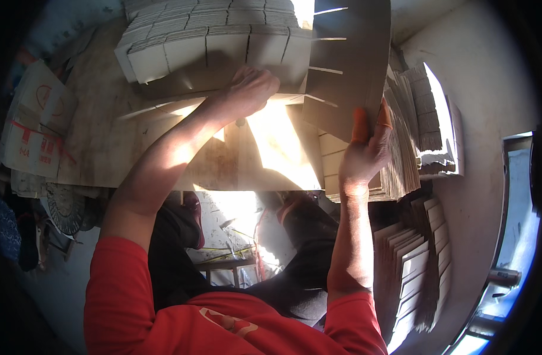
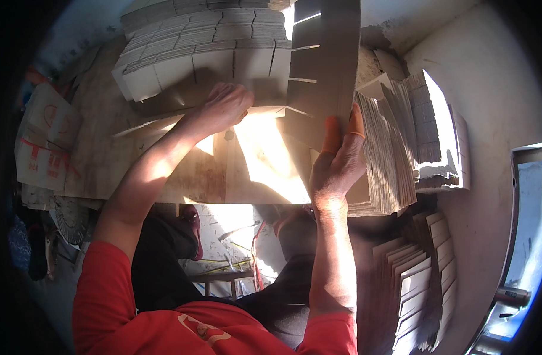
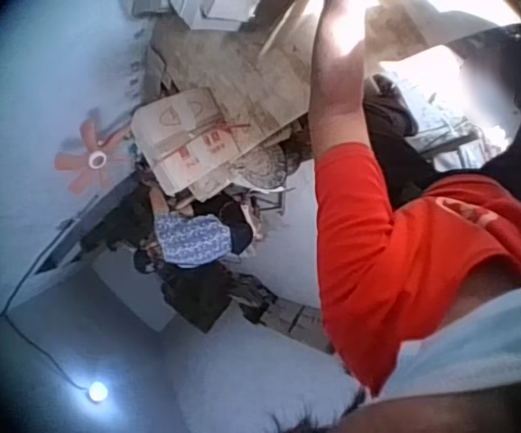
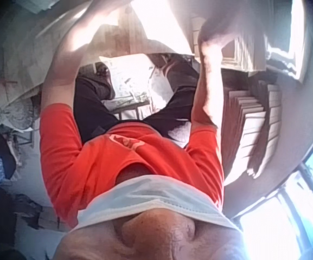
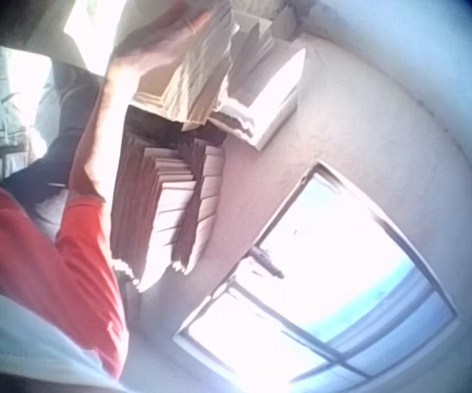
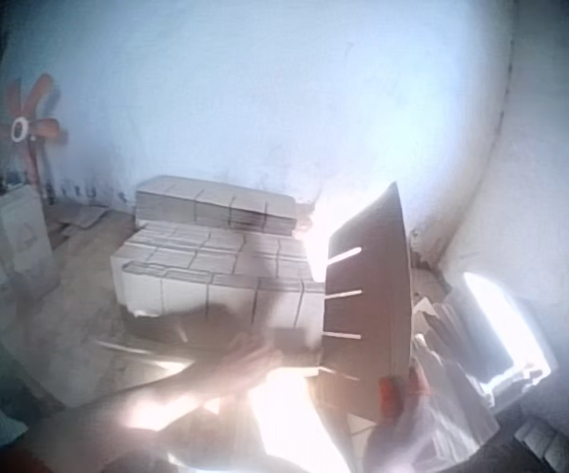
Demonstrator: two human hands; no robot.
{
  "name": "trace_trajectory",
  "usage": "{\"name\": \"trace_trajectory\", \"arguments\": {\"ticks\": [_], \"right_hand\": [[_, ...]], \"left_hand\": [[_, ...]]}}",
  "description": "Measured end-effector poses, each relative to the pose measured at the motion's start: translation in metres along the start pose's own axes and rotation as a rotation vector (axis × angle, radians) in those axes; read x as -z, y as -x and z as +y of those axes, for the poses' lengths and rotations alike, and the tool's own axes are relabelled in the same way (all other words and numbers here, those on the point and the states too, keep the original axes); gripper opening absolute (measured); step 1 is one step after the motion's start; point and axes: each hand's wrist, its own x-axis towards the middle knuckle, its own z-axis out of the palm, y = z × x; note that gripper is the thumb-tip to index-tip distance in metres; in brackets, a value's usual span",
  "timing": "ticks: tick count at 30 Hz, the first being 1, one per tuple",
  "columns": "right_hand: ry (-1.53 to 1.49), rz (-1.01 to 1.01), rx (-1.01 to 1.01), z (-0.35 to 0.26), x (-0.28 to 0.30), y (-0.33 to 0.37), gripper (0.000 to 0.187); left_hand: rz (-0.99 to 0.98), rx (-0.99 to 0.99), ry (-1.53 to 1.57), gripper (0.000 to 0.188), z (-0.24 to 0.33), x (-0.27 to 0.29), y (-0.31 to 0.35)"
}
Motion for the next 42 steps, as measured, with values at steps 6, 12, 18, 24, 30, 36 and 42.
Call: {"name": "trace_trajectory", "arguments": {"ticks": [6, 12, 18, 24, 30, 36, 42], "right_hand": [[0.025, -0.044, 0.037, 0.000, -0.007, 0.008, 0.046], [0.043, -0.198, -0.003, 0.002, -0.016, 0.018, 0.052], [0.118, -0.613, -0.205, 0.000, -0.021, 0.028, 0.070], [0.088, -0.558, -0.143, -0.002, -0.020, 0.022, 0.066], [0.040, -0.562, -0.200, 0.000, -0.030, 0.027, 0.061], [-0.001, -0.374, -0.099, -0.002, -0.032, 0.039, 0.067], [-0.019, -0.344, -0.114, -0.011, -0.031, 0.030, 0.073]], "left_hand": [[-0.006, -0.034, 0.062, 0.008, 0.019, 0.015, 0.000], [0.049, -0.057, 0.091, 0.010, 0.040, 0.025, 0.005], [-0.093, -0.034, 0.000, 0.007, 0.048, 0.033, 0.007], [-0.110, -0.126, -0.065, 0.002, 0.054, 0.033, 0.018], [-0.219, -0.059, 0.022, 0.008, 0.057, 0.041, 0.026], [-0.300, 0.204, 0.335, 0.055, 0.021, 0.074, 0.000], [0.039, 0.229, -0.194, 0.051, -0.058, 0.018, -0.049]]}}
